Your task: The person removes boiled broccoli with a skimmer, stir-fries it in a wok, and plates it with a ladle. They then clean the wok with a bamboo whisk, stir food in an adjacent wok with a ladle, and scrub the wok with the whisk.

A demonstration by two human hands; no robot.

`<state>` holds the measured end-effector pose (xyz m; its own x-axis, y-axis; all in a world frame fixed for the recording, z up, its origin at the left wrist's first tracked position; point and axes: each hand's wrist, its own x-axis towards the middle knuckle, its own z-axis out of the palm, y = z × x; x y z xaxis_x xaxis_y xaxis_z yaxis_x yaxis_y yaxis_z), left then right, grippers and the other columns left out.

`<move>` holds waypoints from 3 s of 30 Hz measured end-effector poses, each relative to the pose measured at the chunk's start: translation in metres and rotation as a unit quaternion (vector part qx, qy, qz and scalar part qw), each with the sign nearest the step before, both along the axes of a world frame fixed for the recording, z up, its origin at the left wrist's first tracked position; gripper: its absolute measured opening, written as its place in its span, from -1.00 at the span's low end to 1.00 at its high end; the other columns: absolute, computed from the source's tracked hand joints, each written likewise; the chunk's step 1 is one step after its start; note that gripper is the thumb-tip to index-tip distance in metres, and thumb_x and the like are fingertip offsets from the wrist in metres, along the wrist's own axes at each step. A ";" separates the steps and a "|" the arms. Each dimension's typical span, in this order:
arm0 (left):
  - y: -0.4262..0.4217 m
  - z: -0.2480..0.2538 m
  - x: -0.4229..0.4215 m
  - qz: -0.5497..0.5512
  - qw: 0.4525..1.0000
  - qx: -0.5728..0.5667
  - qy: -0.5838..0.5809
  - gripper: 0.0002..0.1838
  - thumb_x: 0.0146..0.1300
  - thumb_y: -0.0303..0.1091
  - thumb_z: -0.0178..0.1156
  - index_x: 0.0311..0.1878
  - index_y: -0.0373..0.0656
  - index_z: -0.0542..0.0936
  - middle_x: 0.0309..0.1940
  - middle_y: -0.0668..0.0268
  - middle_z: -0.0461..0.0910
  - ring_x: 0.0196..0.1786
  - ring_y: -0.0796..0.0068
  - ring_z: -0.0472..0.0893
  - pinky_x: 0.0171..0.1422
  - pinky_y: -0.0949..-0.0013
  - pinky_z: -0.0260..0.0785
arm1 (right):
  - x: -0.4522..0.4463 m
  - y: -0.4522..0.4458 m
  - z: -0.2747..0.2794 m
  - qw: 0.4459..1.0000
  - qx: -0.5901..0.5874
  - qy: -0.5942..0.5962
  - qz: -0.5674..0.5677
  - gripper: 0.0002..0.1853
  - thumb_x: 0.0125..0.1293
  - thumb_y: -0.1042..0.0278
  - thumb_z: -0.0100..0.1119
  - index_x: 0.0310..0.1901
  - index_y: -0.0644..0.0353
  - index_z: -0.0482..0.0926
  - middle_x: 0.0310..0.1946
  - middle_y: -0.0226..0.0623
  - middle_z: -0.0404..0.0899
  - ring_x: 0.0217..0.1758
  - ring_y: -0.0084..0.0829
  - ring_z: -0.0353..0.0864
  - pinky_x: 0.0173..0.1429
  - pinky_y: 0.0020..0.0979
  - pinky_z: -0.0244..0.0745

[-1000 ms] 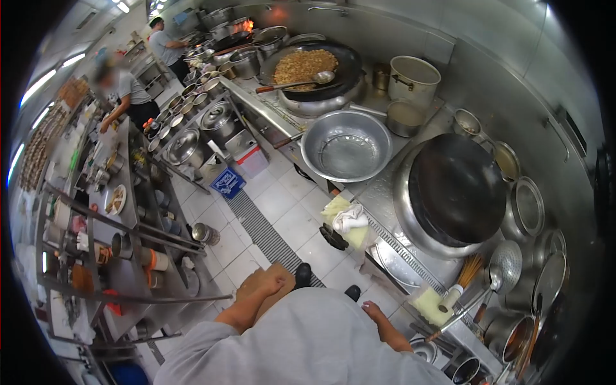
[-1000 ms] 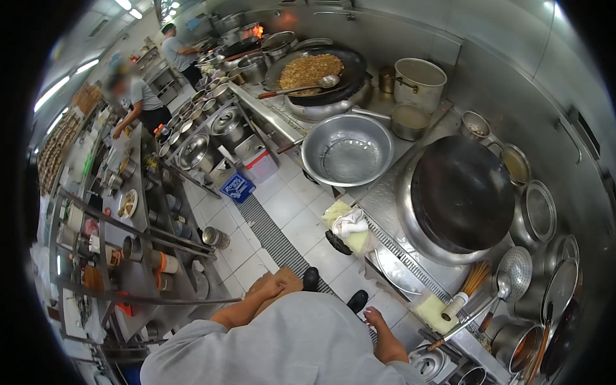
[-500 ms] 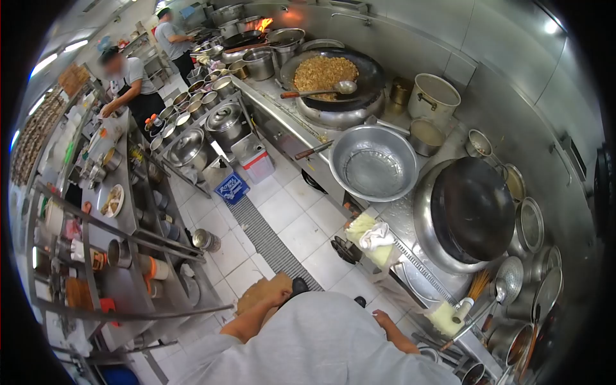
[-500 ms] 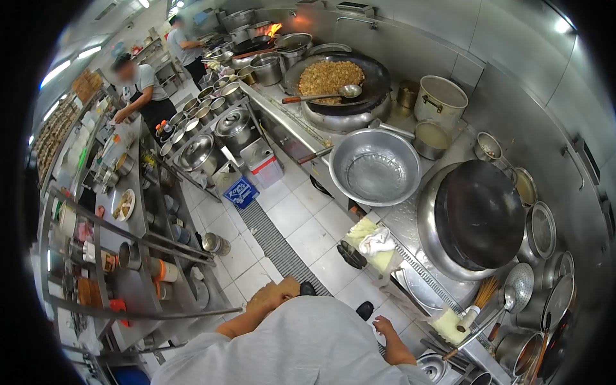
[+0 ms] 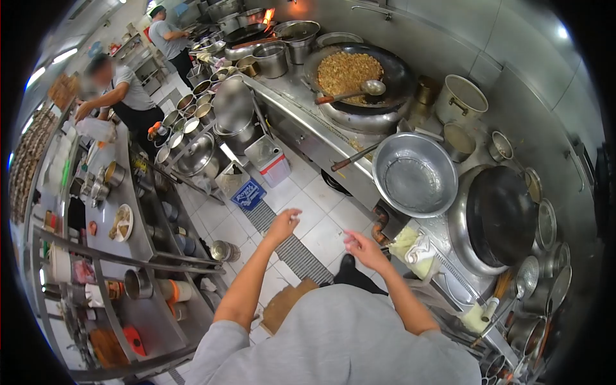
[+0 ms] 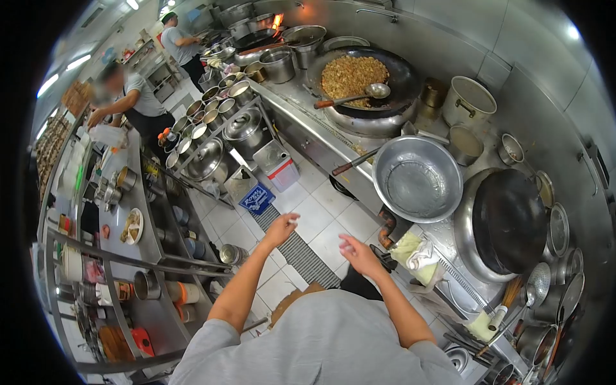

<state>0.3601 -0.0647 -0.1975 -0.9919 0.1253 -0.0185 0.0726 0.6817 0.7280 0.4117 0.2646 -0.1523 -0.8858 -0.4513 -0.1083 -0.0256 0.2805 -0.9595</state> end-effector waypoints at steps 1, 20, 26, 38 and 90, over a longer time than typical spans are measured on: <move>-0.003 0.010 -0.023 -0.009 0.999 -0.008 0.043 -0.70 0.32 -0.34 0.20 0.11 -0.10 0.62 0.02 0.16 0.61 -0.09 0.23 0.64 0.03 0.28 0.50 | -0.023 -0.013 0.013 0.997 -0.060 -0.041 -0.002 -0.53 0.41 0.32 0.13 0.33 0.11 0.40 -0.06 -0.23 0.64 -0.09 -0.43 0.65 -0.02 -0.37 0.57; -0.032 0.160 -0.306 -0.034 0.989 -0.032 0.139 -0.70 0.27 -0.44 0.18 0.07 -0.10 0.63 0.17 0.17 0.52 0.18 0.13 0.54 0.16 0.25 0.47 | -0.437 -0.159 0.008 0.727 -0.522 -0.356 -0.268 -0.39 0.50 -0.03 0.00 0.40 0.17 0.16 0.29 0.07 0.32 0.33 -0.01 0.37 0.37 0.11 0.34; -0.045 0.151 -0.390 -0.073 0.982 -0.010 0.176 -0.69 0.24 -0.45 0.20 0.07 -0.10 0.63 0.18 0.14 0.51 0.28 0.08 0.46 0.37 0.16 0.30 | -0.458 -0.164 0.030 0.680 -0.600 -0.348 -0.238 -0.40 0.48 -0.15 -0.03 0.26 0.23 0.28 0.18 0.08 0.42 0.24 0.03 0.46 0.41 0.10 0.30; -0.058 0.132 -0.536 -0.269 0.912 -0.040 0.308 -0.69 0.25 -0.39 0.23 0.07 -0.14 0.62 0.09 0.14 0.55 0.23 0.08 0.47 0.36 0.13 0.30 | -0.437 -0.107 0.098 0.876 -0.115 -0.184 -0.430 -0.86 0.38 0.42 0.07 -0.21 0.15 0.29 -0.55 -0.43 0.35 -0.66 -0.62 0.30 -0.70 -0.51 0.13; -0.061 0.115 -0.554 -0.277 0.908 -0.108 0.294 -0.75 0.22 -0.24 0.30 -0.10 -0.14 0.67 -0.07 0.24 0.59 0.12 0.19 0.50 0.28 0.14 0.32 | -0.405 -0.042 0.104 0.904 -0.056 -0.161 -0.392 -0.22 0.34 0.48 0.09 0.53 0.21 -0.06 -0.54 -0.42 0.34 -0.73 -0.60 0.23 -0.71 -0.47 0.12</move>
<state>-0.1939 -0.1255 -0.0826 -0.6231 0.6653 0.4113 0.7819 0.5431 0.3061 0.0064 0.2229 -0.0486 -0.8691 0.2765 -0.4101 0.4247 -0.0079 -0.9053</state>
